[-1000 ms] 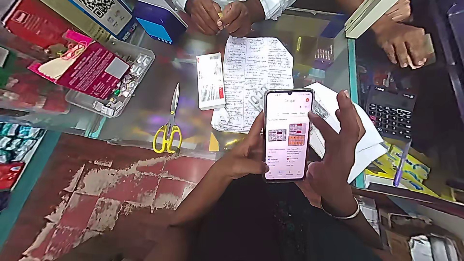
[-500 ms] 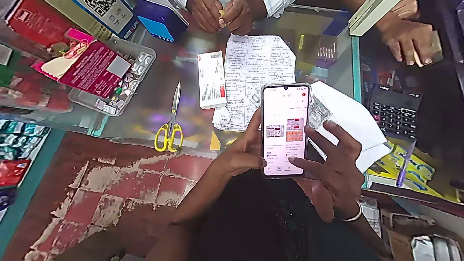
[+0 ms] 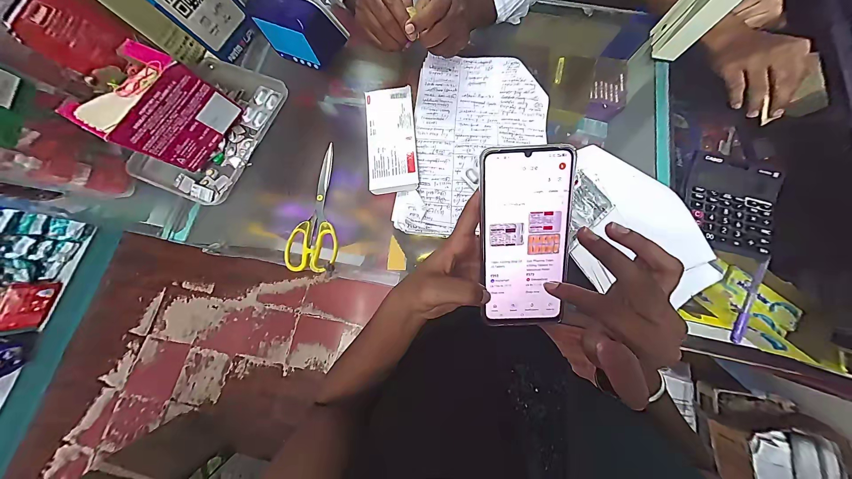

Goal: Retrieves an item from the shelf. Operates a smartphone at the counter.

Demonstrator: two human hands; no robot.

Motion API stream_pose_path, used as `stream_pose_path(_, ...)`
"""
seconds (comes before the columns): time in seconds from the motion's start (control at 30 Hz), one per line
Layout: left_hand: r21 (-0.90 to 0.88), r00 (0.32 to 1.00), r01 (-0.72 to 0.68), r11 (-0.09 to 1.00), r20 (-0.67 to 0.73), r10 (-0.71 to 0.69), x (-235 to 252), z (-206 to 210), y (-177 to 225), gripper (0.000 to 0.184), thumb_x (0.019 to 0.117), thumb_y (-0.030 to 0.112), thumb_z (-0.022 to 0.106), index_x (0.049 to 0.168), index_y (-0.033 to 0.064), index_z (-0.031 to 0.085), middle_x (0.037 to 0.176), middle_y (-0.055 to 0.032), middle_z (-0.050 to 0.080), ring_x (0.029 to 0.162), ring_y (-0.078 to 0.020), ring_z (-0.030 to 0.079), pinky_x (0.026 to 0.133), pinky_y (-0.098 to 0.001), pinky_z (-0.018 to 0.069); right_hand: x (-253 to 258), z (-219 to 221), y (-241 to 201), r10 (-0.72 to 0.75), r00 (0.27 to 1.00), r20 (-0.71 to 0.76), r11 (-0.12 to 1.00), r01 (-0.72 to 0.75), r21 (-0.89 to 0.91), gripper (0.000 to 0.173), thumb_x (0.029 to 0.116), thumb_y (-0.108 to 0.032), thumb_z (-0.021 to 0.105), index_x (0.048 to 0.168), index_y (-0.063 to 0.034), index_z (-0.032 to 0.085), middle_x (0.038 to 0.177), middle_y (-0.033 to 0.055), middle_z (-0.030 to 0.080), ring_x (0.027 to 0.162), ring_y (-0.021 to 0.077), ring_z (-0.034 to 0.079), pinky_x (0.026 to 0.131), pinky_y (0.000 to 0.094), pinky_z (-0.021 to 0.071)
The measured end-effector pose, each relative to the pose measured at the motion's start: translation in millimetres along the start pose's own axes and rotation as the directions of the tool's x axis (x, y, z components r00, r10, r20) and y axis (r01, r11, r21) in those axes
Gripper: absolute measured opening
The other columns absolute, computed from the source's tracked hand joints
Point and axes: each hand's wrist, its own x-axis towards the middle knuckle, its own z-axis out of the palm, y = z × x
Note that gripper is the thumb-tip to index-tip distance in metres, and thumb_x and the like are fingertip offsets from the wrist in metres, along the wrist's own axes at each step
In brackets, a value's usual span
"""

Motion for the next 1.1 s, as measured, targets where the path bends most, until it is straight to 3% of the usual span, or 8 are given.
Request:
stream_pose_path(0.07,-0.001,1.0,0.001,1.0,0.001,-0.001,0.5,-0.1,0.1,0.111,0.077,-0.008,0.055,0.162,0.0364,0.0,0.15,0.0034,0.049,0.125,-0.0103,0.059,0.101,-0.0303,0.0529,-0.2,1.3,0.3,0.017,1.0,0.003,1.0,-0.017,-0.016,0.061,0.1067,-0.06,0.026,0.106,-0.0206,0.072,0.147,-0.0054,0.057,0.152,0.0222,0.029,0.124,0.0434,0.0224)
stream_pose_path(0.23,-0.018,1.0,0.009,1.0,0.006,-0.009,0.4,0.2,0.4,0.109,0.0785,-0.009,0.055,0.162,0.038,0.003,0.15,0.0038,0.048,0.125,-0.01,0.059,0.101,-0.0297,0.0532,3.7,8.5,3.9,0.061,0.998,-0.011,0.987,-0.062,-0.152,0.08,0.1002,-0.074,0.02,0.133,-0.0174,0.065,0.159,0.0042,0.045,0.155,0.0271,0.023,0.124,0.0452,0.0204)
stream_pose_path(0.33,0.005,1.0,0.009,1.0,0.008,-0.009,-0.3,0.4,1.3,0.108,0.0795,-0.006,0.057,0.161,0.0382,0.002,0.15,0.0048,0.048,0.124,-0.0089,0.059,0.1,-0.0285,0.0532,-0.2,5.0,0.9,0.052,0.998,0.033,0.994,-0.049,-0.093,0.069,0.103,-0.068,0.021,0.128,-0.0236,0.067,0.157,-0.0044,0.047,0.156,0.0233,0.019,0.125,0.0449,0.0151)
stream_pose_path(0.47,-0.003,1.0,0.022,1.0,-0.013,-0.022,1.7,-0.5,1.4,0.108,0.0768,-0.004,0.058,0.161,0.0378,0.004,0.145,0.0037,0.052,0.12,-0.0093,0.061,0.096,-0.0283,0.0548,-2.2,6.0,3.0,0.058,0.998,0.025,0.995,-0.056,-0.088,0.071,0.1026,-0.07,0.02,0.122,-0.0229,0.071,0.155,-0.001,0.05,0.155,0.0269,0.021,0.124,0.047,0.0167)
stream_pose_path(0.57,-0.012,1.0,0.01,1.0,-0.015,-0.01,0.9,3.4,3.9,0.108,0.078,-0.008,0.056,0.162,0.0369,0.003,0.147,0.0042,0.051,0.122,-0.0089,0.061,0.098,-0.0282,0.0542,0.1,6.9,3.7,0.065,0.998,0.01,0.991,-0.064,-0.118,0.079,0.1008,-0.073,0.019,0.132,-0.018,0.066,0.16,0.0019,0.043,0.156,0.0263,0.02,0.125,0.0446,0.0171)
stream_pose_path(0.7,-0.018,1.0,0.011,1.0,0.002,-0.01,1.4,2.6,4.7,0.11,0.0788,-0.008,0.057,0.162,0.0364,-0.001,0.148,0.0033,0.05,0.123,-0.0098,0.06,0.099,-0.0284,0.0535,-3.4,4.4,2.8,0.03,0.999,0.012,0.994,-0.028,-0.109,0.074,0.1009,-0.072,0.019,0.124,-0.0234,0.069,0.157,-0.0045,0.047,0.156,0.0224,0.02,0.125,0.0441,0.0159)
stream_pose_path(0.8,-0.021,1.0,0.009,1.0,0.001,-0.009,1.4,3.8,5.9,0.111,0.078,-0.008,0.057,0.162,0.0357,-0.002,0.148,0.0026,0.049,0.124,-0.0104,0.059,0.1,-0.0295,0.0532,-4.1,5.3,3.6,0.03,0.999,0.012,0.993,-0.028,-0.115,0.072,0.1026,-0.07,0.018,0.121,-0.0237,0.07,0.156,-0.0038,0.049,0.156,0.024,0.021,0.124,0.0452,0.016)
stream_pose_path(1.1,-0.006,1.0,-0.003,1.0,0.025,0.003,0.5,1.7,4.6,0.111,0.0787,-0.008,0.057,0.162,0.0365,-0.002,0.15,0.0028,0.048,0.126,-0.0111,0.058,0.102,-0.0306,0.0526,-5.1,3.6,1.5,0.039,0.999,0.022,0.992,-0.037,-0.118,0.07,0.1031,-0.069,0.02,0.124,-0.024,0.069,0.153,-0.0033,0.051,0.154,0.0234,0.023,0.124,0.0439,0.0171)
